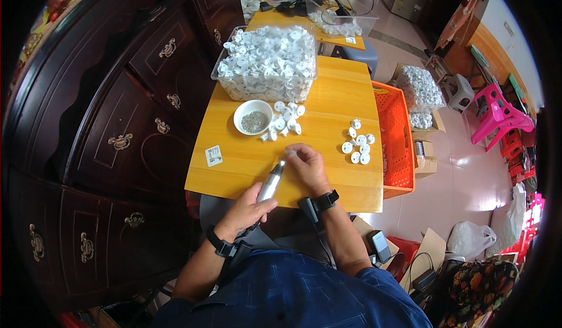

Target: Using an electric screwdriver to attach screws to small white plastic housings for assembly.

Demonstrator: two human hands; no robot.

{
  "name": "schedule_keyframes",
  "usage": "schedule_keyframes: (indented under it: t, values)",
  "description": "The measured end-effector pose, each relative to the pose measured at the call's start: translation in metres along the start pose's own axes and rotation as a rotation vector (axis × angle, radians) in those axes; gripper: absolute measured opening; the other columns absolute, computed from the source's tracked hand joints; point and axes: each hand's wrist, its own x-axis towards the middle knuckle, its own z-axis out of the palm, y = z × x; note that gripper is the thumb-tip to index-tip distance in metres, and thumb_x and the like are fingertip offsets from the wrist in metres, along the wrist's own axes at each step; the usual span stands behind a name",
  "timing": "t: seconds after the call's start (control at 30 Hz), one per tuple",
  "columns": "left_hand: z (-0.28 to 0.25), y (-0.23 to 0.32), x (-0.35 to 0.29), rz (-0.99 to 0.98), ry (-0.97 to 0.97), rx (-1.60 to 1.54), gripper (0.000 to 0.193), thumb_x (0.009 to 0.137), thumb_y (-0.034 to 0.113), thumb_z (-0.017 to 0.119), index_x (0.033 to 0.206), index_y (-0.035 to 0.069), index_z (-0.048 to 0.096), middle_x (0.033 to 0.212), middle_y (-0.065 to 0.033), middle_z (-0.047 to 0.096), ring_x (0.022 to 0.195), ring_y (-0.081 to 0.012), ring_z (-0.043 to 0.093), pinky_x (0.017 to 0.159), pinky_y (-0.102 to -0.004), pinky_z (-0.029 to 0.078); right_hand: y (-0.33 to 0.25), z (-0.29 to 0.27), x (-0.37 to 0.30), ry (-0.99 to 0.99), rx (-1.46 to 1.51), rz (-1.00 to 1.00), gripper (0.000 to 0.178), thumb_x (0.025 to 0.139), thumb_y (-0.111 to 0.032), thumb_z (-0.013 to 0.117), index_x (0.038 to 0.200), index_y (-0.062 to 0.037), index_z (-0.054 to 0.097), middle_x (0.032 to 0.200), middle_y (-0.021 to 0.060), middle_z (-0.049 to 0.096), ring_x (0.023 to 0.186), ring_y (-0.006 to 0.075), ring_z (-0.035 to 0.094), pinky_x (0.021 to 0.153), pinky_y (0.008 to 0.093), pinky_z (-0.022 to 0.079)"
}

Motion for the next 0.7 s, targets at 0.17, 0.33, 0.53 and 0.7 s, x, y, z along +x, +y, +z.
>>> schedule_keyframes:
  t: [0.17,0.33,0.53,0.7]
  values:
    - [0.003,0.002,0.001,0.003,-0.021,-0.089,0.034,0.095,0.015,0.064,0.124,0.003,0.051,0.08,-0.0001,0.056,0.058,-0.0054,0.054,0.049,-0.0193,0.043,0.003,-0.002,0.002,0.003,0.009,0.04,0.017,0.092,-0.007,0.067,0.108,0.0004,0.068,0.087,0.0009,0.069,0.079,0.0057,0.063,0.072,0.0226,0.052]
    - [0.007,0.009,-0.005,-0.011,-0.076,-0.179,0.037,0.094,0.019,0.065,0.122,0.002,0.05,0.08,-0.0005,0.056,0.058,-0.0059,0.055,0.05,-0.0188,0.043,-0.009,-0.005,0.003,0.004,0.226,0.109,0.016,0.094,-0.008,0.065,0.108,0.0005,0.067,0.089,0.0008,0.068,0.079,0.0072,0.063,0.07,0.0242,0.053]
    - [0.005,0.007,-0.036,0.004,-0.18,-0.23,0.028,0.092,0.017,0.066,0.112,0.004,0.051,0.08,-0.0013,0.057,0.06,-0.0066,0.056,0.052,-0.0205,0.045,-0.014,-0.028,-0.004,0.094,-0.114,0.02,0.012,0.092,-0.009,0.066,0.102,-0.0052,0.068,0.09,0.0065,0.069,0.076,0.016,0.066,0.07,0.0281,0.054]
    - [-0.008,-0.012,-0.059,-0.004,-0.09,-0.231,0.033,0.091,0.012,0.067,0.117,0.002,0.05,0.082,-0.0021,0.055,0.063,-0.0082,0.056,0.055,-0.0228,0.047,-0.03,-0.05,-0.012,0.209,-0.899,-0.264,0.014,0.083,-0.005,0.067,0.096,-0.0109,0.069,0.101,0.0132,0.064,0.082,0.0301,0.068,0.073,0.0376,0.055]
